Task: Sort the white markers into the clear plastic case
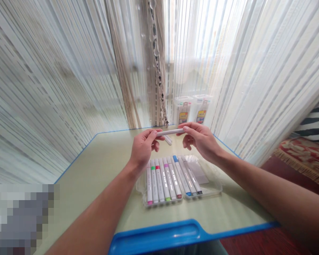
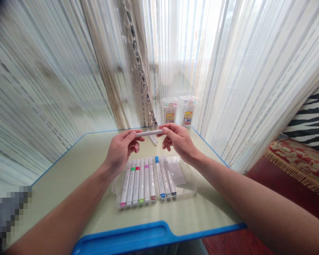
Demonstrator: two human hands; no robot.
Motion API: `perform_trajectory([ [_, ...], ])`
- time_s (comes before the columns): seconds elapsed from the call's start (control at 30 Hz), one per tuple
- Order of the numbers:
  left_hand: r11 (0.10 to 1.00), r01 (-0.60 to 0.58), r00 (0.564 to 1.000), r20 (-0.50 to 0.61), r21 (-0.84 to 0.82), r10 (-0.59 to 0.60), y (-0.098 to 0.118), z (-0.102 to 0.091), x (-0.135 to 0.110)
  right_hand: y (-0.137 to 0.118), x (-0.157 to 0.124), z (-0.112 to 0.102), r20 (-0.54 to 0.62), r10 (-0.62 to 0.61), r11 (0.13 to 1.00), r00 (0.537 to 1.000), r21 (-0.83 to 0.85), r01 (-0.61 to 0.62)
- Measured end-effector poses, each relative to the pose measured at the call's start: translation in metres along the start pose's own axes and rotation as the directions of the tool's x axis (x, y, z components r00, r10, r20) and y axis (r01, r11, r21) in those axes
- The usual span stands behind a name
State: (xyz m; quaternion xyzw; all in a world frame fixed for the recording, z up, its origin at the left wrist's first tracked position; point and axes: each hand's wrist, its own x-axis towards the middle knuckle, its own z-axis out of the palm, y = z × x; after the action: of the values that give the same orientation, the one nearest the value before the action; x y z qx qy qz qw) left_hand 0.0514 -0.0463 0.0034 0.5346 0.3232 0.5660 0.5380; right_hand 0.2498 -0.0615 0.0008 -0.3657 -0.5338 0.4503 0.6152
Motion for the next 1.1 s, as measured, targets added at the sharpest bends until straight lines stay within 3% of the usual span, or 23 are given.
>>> perform_trajectory([
  [0.27,0.983,-0.096,0.995,0.053,0.158,0.089,-0.0024,0.0004,-0.0012,0.0025,-0.0004,-0.0004,0.059,-0.071,0.983,0.996,-0.163,0.08],
  [0.4,0.983,-0.092,0.994,0.08,0.161,0.08,-0.0039,-0.0008,-0.0012,0.0008,-0.001,0.0005,0.063,-0.059,0.988,0.996,-0.14,0.068],
  [0.67,0.997,0.048,0.999,0.018,-0.059,-0.047,-0.0008,-0.004,0.0021,-0.0015,0.0019,-0.0001,0.006,0.06,0.998,0.998,0.028,-0.06],
  [0.83,0.98,0.076,0.997,-0.003,-0.184,-0.078,0.0015,-0.0062,0.0039,-0.0046,0.0011,-0.0003,-0.008,0.101,0.993,0.995,0.066,-0.101],
  [1.1,0.982,0.059,0.998,-0.024,-0.179,-0.065,-0.0004,-0.0073,0.0043,0.0001,0.004,-0.0035,-0.027,0.056,0.998,0.998,0.045,-0.055],
])
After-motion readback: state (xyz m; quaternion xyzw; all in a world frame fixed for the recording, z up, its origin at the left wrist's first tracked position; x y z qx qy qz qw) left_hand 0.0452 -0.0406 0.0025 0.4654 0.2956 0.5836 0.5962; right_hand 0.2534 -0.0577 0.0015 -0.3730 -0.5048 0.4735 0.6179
